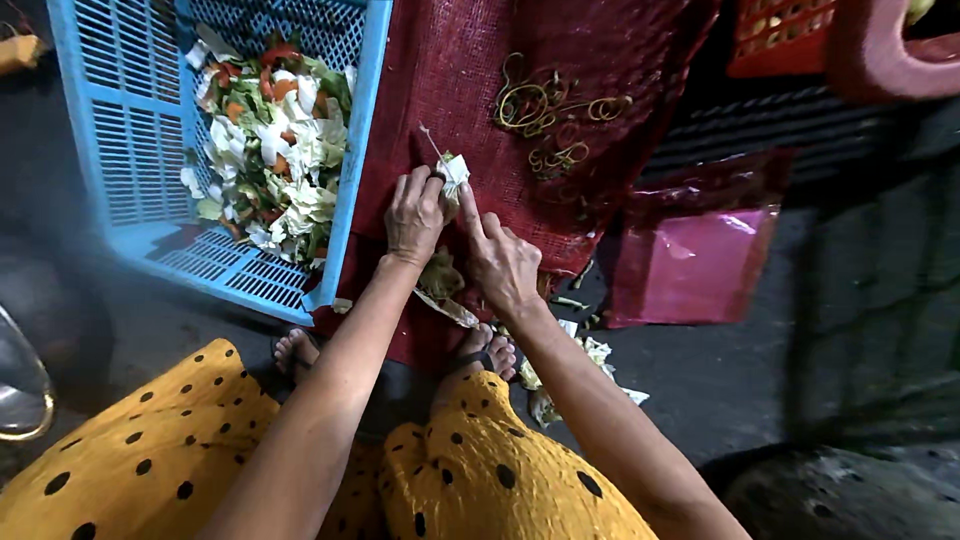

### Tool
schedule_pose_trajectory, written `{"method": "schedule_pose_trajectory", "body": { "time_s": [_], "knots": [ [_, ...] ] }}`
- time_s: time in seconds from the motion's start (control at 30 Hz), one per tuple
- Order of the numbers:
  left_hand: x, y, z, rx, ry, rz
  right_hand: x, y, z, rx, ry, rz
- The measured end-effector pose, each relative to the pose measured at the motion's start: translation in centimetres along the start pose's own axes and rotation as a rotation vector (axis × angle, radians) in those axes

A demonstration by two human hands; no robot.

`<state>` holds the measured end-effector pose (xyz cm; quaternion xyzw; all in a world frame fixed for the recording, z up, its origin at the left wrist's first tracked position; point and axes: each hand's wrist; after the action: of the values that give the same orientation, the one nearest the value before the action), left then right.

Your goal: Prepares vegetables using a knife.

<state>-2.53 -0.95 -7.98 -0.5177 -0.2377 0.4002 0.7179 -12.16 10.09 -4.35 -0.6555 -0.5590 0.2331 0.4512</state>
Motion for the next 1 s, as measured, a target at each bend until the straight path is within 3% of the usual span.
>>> {"method": "schedule_pose_trajectory", "body": {
  "time_s": [0.43,0.63,0.83,1.0],
  "knots": [
    [-0.1,0.4,0.2,0.032,-0.029,-0.015,-0.8,2.2,0.4,0.041,0.068,0.037],
    [0.7,-0.6,0.1,0.002,0.053,-0.101,2.4,1.2,0.1,-0.032,0.098,-0.018],
    [0.0,-0.6,0.5,0.006,0.004,-0.137,7.0,2.6,1.4,-0.034,0.122,0.001],
    [0.2,-0.5,0.1,0.048,0.021,-0.123,6.1,2.5,1.3,-0.042,0.130,0.017]
  ]
}}
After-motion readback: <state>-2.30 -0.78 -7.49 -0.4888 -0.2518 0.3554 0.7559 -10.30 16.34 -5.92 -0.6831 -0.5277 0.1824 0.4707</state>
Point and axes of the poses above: each hand's wrist, its own x-axis away from the middle knuckle, its own y-axis out of the palm, z = x × y, and after that the axes turned 7 degrees about -x, right-handed
